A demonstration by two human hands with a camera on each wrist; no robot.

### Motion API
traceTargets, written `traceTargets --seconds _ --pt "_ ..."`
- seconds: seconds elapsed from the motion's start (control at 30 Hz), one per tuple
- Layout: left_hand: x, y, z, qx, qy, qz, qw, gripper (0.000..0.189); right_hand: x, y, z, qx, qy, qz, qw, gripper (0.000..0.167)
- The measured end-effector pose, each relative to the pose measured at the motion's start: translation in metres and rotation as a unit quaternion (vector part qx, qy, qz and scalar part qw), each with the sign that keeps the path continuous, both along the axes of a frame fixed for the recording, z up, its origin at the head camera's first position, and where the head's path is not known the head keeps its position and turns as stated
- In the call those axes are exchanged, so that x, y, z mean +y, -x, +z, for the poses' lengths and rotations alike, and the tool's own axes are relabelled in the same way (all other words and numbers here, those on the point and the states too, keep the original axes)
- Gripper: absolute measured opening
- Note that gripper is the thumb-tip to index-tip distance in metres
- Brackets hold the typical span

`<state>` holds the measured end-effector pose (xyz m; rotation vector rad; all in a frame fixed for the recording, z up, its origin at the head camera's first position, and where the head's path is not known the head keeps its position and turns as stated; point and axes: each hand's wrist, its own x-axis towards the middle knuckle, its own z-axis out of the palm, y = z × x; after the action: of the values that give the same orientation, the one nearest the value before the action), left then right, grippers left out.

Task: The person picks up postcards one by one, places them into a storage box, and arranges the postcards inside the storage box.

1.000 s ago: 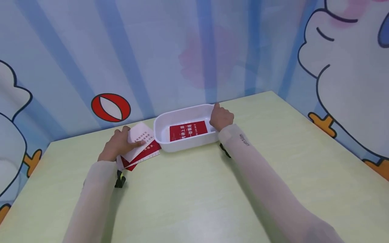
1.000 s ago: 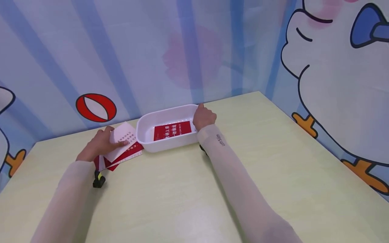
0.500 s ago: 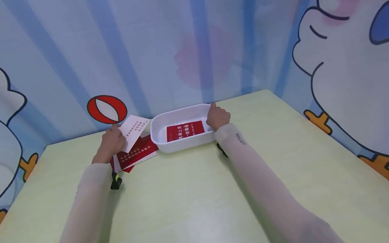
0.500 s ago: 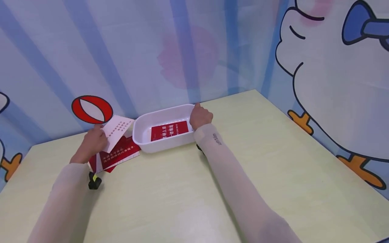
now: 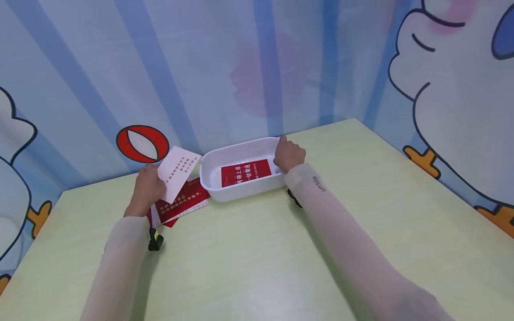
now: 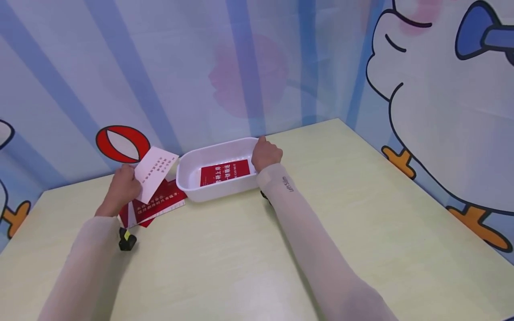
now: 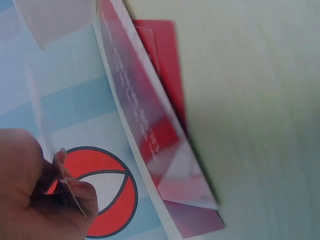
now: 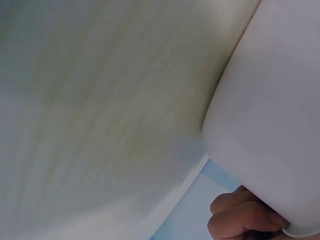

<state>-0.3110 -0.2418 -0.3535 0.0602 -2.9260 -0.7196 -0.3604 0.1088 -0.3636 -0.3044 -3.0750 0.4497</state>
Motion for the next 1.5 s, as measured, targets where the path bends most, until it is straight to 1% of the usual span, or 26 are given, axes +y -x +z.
traceTargets --seconds 0.1,0.2,0.33,0.6,0.8,1.1,1.27,1.37,1.5 --pt "0.001 0.001 0.001 -0.007 -0.021 -0.023 0.9995 0.049 0.001 0.001 0.0 0.001 0.0 0.003 1.0 0.055" --pt "0.004 0.001 0.004 -0.025 -0.033 -0.04 0.9983 0.047 0.001 0.002 -0.001 0.001 -0.001 0.002 1.0 0.056" --pt "0.01 0.001 0.005 -0.038 -0.033 -0.049 0.9975 0.047 0.001 0.003 -0.003 0.0 0.0 0.0 1.0 0.055" --pt "0.021 0.003 0.006 -0.049 -0.076 -0.07 0.9934 0.047 0.002 0.002 -0.003 0.004 -0.001 0.0 1.0 0.056" --pt "0.03 0.004 0.006 -0.04 -0.081 -0.082 0.9925 0.045 0.002 0.003 -0.002 0.003 -0.003 0.002 1.0 0.056" --pt "0.043 0.008 0.007 -0.006 -0.079 -0.113 0.9905 0.048 0.001 0.003 -0.003 0.002 -0.003 0.001 1.0 0.056" --pt "0.051 0.011 0.008 -0.011 -0.085 -0.117 0.9895 0.047 0.0 0.002 -0.003 -0.003 -0.007 0.001 1.0 0.056" --pt "0.055 0.011 0.009 -0.017 -0.091 -0.117 0.9888 0.045 -0.001 0.002 -0.002 -0.003 -0.006 0.002 1.0 0.057" --pt "0.061 0.011 0.01 -0.013 -0.099 -0.125 0.9872 0.046 -0.001 0.001 -0.003 -0.002 0.0 0.003 1.0 0.056"
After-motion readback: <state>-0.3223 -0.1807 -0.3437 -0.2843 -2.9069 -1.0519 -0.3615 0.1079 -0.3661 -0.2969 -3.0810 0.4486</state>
